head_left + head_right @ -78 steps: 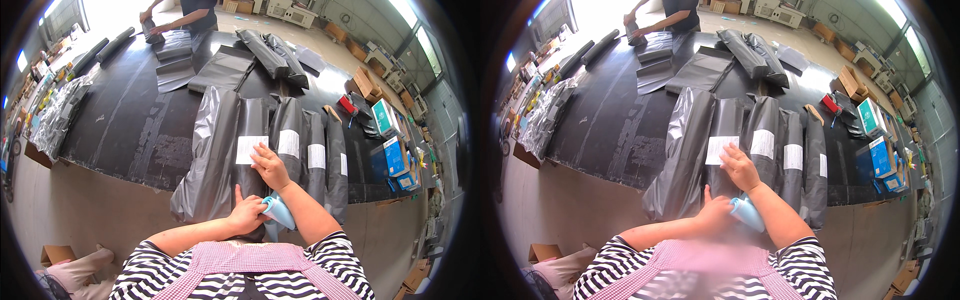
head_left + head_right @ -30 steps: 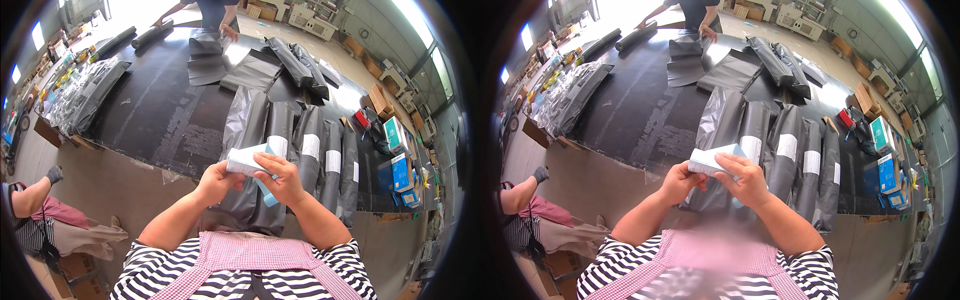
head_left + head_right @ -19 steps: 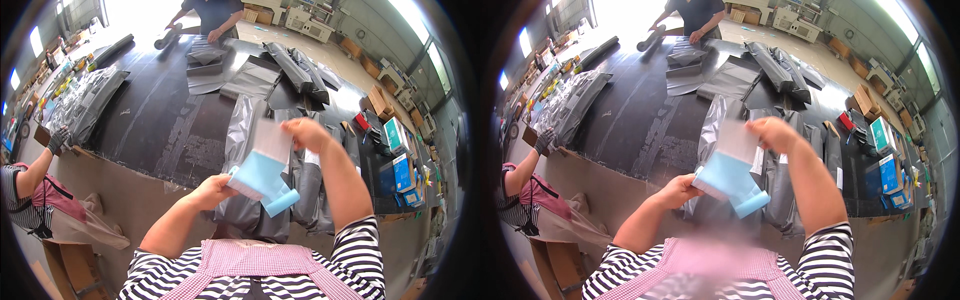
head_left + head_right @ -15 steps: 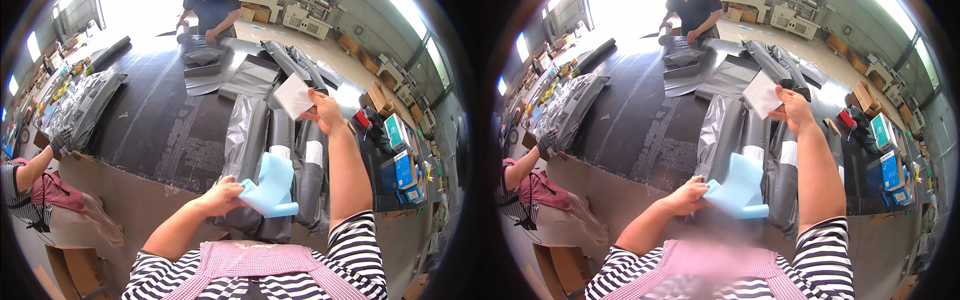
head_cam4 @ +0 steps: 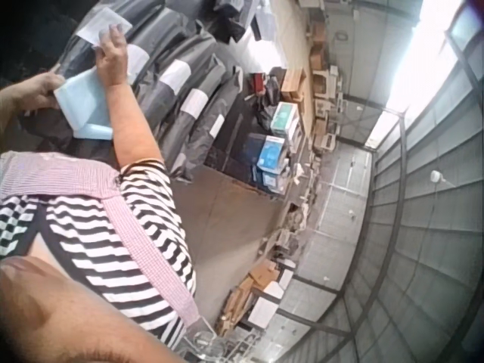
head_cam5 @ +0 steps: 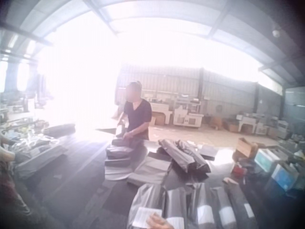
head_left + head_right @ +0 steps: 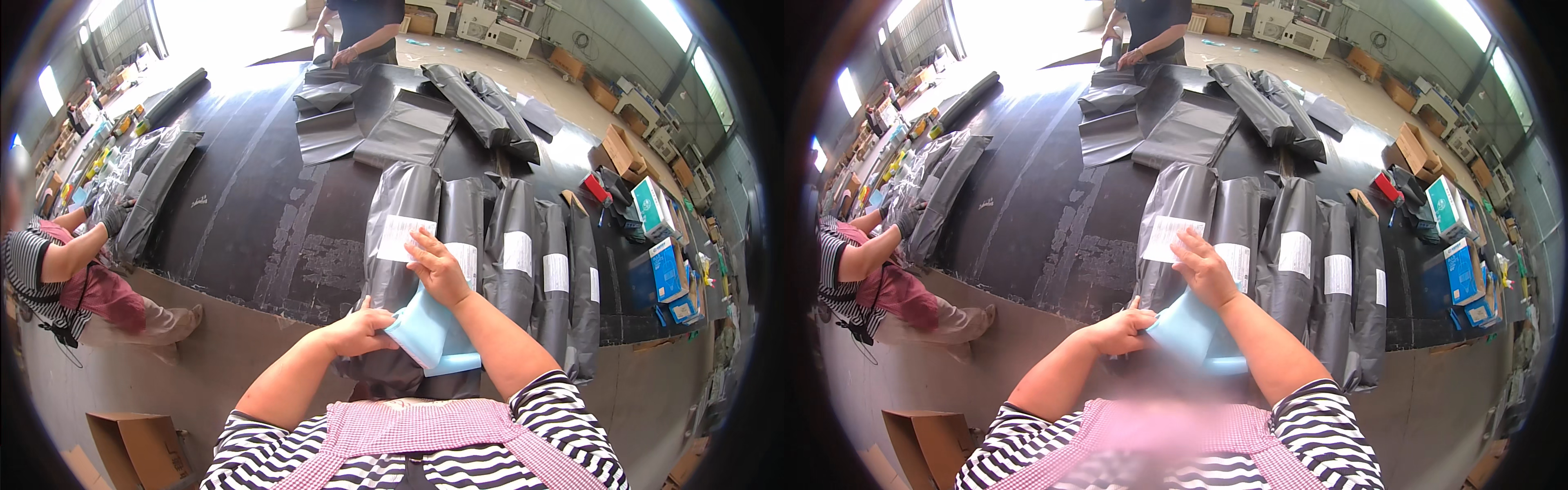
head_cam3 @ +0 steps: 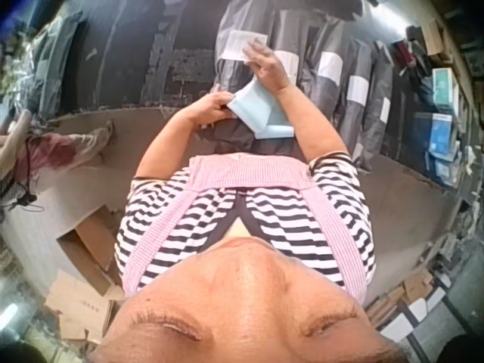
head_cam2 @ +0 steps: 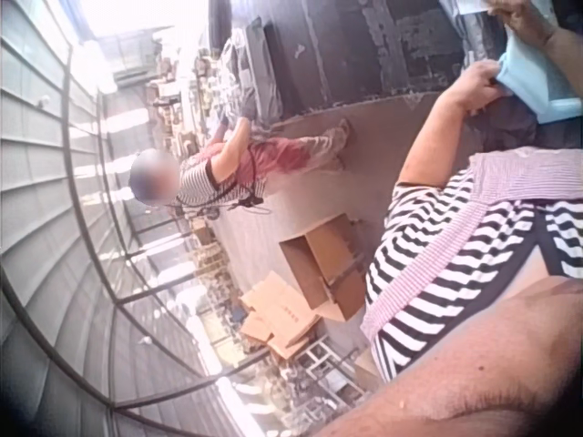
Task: The person wraps grey items in plastic film, applies adhesive labels to the wrapped items, and writes on paper documents using a pen while standing at a large table.
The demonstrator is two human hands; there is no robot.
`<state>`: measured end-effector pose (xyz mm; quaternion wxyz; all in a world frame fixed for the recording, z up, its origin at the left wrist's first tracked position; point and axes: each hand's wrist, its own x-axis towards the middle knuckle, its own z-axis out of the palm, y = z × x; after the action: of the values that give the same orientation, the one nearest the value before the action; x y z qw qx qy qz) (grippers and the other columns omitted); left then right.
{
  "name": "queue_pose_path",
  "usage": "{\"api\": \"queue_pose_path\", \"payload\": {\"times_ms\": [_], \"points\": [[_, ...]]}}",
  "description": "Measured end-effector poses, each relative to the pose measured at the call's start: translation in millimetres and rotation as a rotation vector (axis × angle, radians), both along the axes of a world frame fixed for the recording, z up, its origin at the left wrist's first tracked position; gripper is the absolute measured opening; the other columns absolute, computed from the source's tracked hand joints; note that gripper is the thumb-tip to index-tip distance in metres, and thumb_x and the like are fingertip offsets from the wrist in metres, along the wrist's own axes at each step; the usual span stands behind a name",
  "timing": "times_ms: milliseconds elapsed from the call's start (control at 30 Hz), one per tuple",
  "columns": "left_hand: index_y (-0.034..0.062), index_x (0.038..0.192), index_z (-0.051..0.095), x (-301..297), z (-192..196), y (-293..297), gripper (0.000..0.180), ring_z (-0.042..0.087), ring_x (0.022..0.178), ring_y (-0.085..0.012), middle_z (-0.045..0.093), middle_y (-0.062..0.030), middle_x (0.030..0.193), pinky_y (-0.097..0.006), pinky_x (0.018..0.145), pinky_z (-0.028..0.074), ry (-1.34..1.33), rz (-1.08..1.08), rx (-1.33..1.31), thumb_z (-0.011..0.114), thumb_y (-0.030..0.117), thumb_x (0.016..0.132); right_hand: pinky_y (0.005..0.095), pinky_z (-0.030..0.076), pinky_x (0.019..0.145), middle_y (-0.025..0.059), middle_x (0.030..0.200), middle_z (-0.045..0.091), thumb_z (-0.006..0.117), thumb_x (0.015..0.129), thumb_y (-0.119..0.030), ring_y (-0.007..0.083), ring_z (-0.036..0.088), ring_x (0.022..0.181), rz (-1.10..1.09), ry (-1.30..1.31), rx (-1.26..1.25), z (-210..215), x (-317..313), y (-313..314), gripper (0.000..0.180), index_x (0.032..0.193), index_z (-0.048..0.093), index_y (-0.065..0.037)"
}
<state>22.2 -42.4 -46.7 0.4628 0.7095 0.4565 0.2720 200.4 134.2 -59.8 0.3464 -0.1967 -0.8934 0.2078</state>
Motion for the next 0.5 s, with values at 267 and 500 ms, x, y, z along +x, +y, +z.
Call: {"api": "queue_pose_path", "payload": {"times_ms": [267,500], "points": [[0.0148,0.110,0.067,0,-4,6,0.021,0.054,0.122,-0.0269,0.064,-0.0043,0.113,-0.068,0.115,-0.003,0.029,-0.035,-0.080,0.068,0.021,0.090,0.0429,0.039,0.111,0.0152,0.142,0.053,0.073,0.084,-0.012,0.0329,0.044,0.137,0.035,-0.169,-0.139,-4,1,6,0.037,0.121,0.069,-0.010],[0.0148,0.115,0.065,1,-6,-2,0.025,0.052,0.126,-0.0272,0.062,-0.0051,0.120,-0.071,0.112,-0.004,0.001,-0.004,-0.066,0.064,0.015,0.089,0.0439,0.037,0.111,0.0141,0.152,0.042,0.063,0.091,-0.027,0.0309,0.048,0.133,-0.055,-0.772,-0.378,77,-13,-14,0.045,0.134,0.059,-0.014]]}}
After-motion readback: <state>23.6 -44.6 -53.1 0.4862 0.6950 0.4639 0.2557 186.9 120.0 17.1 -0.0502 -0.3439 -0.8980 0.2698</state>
